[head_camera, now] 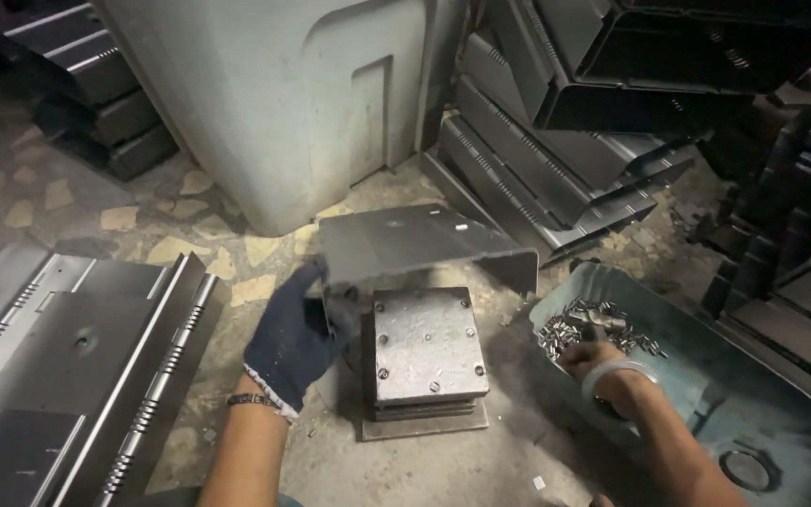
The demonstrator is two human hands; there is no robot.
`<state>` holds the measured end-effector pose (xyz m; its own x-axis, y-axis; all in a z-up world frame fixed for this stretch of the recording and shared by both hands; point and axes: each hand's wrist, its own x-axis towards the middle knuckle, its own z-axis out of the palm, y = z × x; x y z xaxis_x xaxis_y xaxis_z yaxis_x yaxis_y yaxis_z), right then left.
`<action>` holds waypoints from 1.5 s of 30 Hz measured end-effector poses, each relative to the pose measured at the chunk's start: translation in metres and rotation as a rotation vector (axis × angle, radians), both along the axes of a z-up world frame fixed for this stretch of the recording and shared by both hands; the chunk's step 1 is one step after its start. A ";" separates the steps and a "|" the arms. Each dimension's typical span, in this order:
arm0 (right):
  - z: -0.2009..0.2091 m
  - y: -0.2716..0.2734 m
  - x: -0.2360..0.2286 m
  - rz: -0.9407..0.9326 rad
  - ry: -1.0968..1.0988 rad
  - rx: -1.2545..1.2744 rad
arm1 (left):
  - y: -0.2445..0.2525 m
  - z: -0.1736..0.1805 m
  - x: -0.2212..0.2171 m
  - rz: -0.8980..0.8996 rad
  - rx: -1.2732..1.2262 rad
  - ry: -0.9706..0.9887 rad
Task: The person wipes a metal panel with a cloth, places it on a metal base block, and hammers nails along its edge, then sets the finished panel aside and repeats the process with another panel. They pick nails from a nearby tray and hold each panel steady with one gloved hand while hammering.
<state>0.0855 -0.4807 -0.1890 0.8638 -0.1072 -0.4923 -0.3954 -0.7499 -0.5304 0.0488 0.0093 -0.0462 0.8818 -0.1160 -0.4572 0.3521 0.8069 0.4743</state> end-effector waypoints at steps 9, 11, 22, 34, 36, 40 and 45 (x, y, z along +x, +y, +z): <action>0.095 0.050 -0.028 -0.177 -0.300 -0.395 | -0.015 0.052 -0.029 0.073 1.079 -0.694; 0.124 0.072 -0.036 -0.260 -0.268 -0.443 | -0.012 0.038 -0.019 0.068 0.653 -0.618; 0.156 0.102 -0.045 -0.269 -0.341 -0.051 | -0.015 0.042 -0.013 0.172 -0.171 -0.351; 0.172 0.249 -0.080 -0.409 0.046 1.399 | -0.011 0.061 -0.038 0.135 1.368 -0.650; 0.170 0.257 -0.079 -0.425 0.070 1.439 | -0.007 0.047 -0.032 0.175 1.389 -0.657; 0.148 0.262 -0.066 -0.443 0.036 1.334 | -0.007 0.041 -0.028 0.228 1.300 -0.722; 0.130 0.270 -0.041 -0.148 -0.228 0.958 | -0.009 0.054 -0.033 0.210 1.349 -0.659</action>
<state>0.0446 -0.2105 -0.0591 0.9586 0.1340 -0.2514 -0.2636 0.0832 -0.9610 0.0158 0.0002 0.0078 0.9118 0.2045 0.3560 -0.2747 -0.3406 0.8992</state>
